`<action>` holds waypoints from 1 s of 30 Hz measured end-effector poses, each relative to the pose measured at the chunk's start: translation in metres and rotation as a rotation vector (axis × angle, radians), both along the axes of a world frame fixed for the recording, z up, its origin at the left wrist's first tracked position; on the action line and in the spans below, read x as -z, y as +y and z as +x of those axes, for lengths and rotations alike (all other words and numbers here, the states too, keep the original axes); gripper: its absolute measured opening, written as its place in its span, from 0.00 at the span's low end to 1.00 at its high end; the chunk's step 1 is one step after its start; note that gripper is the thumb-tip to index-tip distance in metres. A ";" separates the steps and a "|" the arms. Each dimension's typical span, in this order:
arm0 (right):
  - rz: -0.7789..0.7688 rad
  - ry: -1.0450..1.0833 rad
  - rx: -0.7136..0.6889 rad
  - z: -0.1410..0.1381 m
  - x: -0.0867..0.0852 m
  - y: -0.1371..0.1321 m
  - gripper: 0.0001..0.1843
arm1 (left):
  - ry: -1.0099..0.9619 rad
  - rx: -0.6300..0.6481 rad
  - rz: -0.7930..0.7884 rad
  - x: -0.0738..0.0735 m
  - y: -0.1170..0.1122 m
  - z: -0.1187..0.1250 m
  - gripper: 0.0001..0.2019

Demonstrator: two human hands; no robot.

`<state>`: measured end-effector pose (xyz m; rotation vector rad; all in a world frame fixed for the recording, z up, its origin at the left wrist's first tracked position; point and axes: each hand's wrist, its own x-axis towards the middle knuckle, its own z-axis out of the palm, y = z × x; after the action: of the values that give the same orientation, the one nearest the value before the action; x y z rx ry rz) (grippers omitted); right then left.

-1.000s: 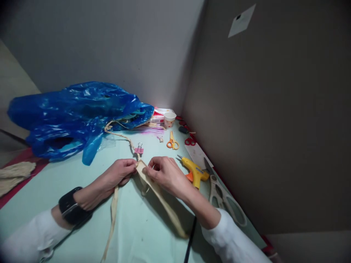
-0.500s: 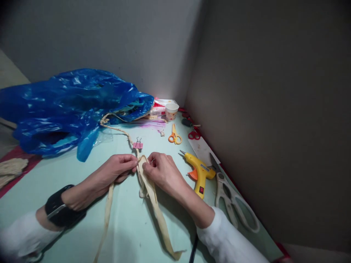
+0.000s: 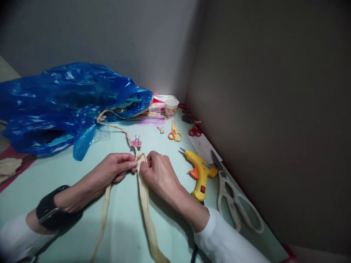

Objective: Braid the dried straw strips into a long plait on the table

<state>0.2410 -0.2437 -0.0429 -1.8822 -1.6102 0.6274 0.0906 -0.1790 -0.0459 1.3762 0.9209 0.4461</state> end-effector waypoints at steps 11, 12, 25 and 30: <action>0.017 0.025 -0.182 0.004 -0.003 -0.001 0.15 | 0.040 -0.026 0.014 -0.001 0.000 -0.001 0.05; 0.013 0.005 -0.178 0.004 -0.002 0.000 0.15 | 0.042 -0.028 0.016 -0.001 0.000 -0.001 0.05; 0.089 0.003 -0.046 -0.006 0.000 -0.003 0.09 | 0.035 -0.074 0.081 0.005 -0.003 0.001 0.06; 0.058 0.023 -0.050 -0.005 0.001 0.001 0.09 | 0.065 -0.048 0.103 0.003 -0.001 0.000 0.06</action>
<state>0.2360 -0.2429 -0.0436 -1.7915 -1.6483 0.6149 0.0906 -0.1799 -0.0492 1.4717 0.9970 0.4936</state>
